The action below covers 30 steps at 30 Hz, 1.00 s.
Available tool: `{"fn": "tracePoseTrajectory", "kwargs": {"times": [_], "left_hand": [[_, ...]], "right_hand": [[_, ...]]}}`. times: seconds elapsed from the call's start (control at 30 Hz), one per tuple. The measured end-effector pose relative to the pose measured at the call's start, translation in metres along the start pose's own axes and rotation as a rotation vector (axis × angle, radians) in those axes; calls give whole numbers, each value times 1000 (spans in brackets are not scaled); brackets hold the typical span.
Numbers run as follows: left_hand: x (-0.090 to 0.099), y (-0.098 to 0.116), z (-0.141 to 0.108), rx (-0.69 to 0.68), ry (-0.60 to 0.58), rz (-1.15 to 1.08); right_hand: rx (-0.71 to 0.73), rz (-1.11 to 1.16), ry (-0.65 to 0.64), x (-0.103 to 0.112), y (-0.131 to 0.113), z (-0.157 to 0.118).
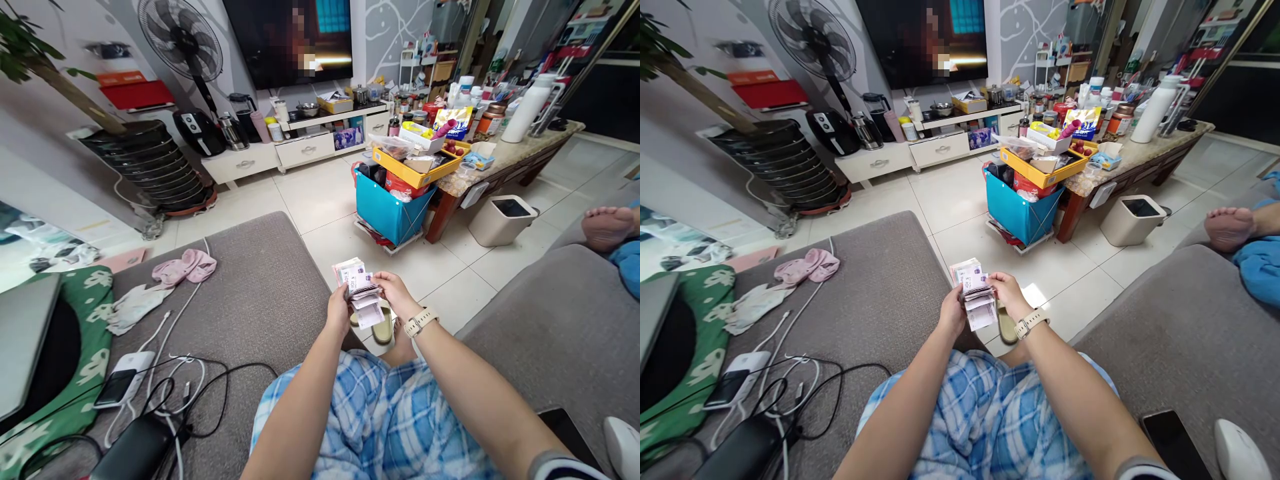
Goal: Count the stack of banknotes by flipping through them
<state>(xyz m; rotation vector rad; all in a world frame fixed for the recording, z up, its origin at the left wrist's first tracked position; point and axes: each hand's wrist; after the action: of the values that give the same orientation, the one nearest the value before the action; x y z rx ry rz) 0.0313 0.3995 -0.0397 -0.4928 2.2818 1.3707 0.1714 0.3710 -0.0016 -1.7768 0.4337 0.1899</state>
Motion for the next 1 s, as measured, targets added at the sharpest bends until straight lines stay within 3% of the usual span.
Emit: {"fn": "tracePoseTrajectory", "kwargs": {"times": [0.4,0.8,1.0], "left_hand": [[-4,4,-6,-35,-8,15],[-3,0,-9,-32,-142,137],[-4,3,-13,-13,-153,175]], "right_hand": [[-16,18,-23,1,3,2],[10,89,14,7,10,8],[18,96,-22,10,13,9]]}}
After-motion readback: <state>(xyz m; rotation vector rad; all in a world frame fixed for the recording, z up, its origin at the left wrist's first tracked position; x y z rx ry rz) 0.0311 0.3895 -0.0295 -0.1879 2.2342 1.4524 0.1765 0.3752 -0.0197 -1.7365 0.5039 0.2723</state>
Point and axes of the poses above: each hand's wrist, its own z-axis towards the middle knuckle, its own x-axis out of the back of the hand, y = z × x, and after that the axes turned 7 degrees about -y, right-handed
